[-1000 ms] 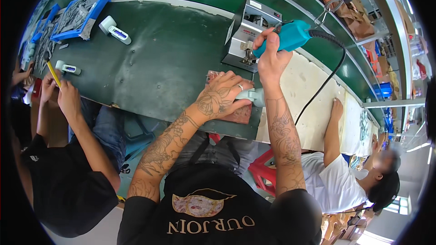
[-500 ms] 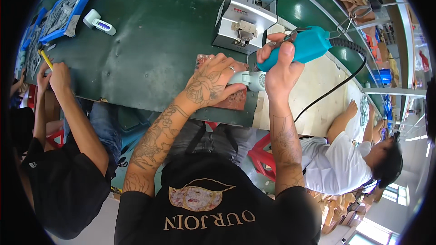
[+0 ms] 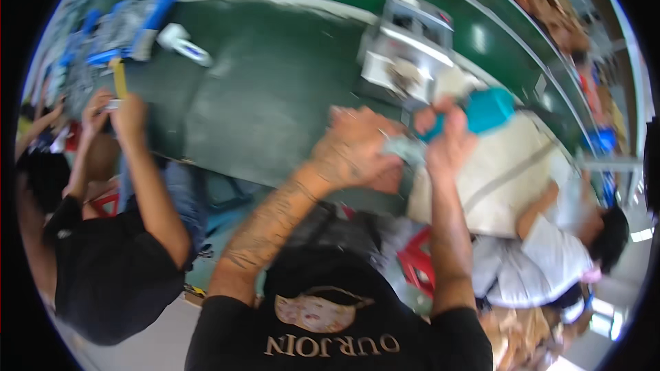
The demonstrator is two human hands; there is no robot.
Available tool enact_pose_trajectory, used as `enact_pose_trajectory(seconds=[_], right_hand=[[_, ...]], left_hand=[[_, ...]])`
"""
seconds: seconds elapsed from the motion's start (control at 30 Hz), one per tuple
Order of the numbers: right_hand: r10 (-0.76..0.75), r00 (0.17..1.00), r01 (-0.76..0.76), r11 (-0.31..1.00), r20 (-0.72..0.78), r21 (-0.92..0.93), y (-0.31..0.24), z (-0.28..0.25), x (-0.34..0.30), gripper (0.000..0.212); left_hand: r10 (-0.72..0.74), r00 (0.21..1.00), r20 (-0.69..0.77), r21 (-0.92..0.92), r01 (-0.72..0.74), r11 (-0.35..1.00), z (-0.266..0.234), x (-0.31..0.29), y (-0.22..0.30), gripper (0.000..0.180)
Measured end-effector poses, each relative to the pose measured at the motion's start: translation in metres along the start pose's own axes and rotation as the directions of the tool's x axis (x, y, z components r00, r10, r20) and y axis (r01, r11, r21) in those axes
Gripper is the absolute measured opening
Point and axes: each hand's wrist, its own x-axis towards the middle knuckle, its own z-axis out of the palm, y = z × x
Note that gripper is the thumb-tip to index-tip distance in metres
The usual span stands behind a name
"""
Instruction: Assembling white plastic handle-shaped components using a pneumatic fastening tool and an assembly jig on a factory production line.
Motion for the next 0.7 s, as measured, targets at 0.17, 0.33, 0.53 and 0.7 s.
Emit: enact_pose_trajectory(seconds=[0.17,0.33,0.53,0.7], right_hand=[[-0.036,0.999,0.036,0.998,-0.012,0.047,-0.01,-0.002,-0.014,0.043],[-0.004,0.999,0.0,0.994,0.043,0.105,-0.014,0.002,-0.01,0.044],[0.061,0.994,-0.065,0.997,-0.087,-0.046,-0.018,-0.009,0.005,0.046],[-0.11,0.993,0.111,0.993,-0.032,0.036,-0.035,0.049,0.047,0.031]], left_hand=[[0.002,0.999,0.051,0.054,-0.005,0.999,0.018,-0.007,0.01,0.045],[0.003,1.0,0.008,0.098,-0.004,0.995,0.021,-0.012,0.01,0.046],[-0.076,0.989,0.129,0.02,0.074,0.997,0.0,0.008,0.016,0.036],[-0.051,0.998,-0.026,0.005,0.052,0.999,0.0,-0.005,-0.006,0.033]])
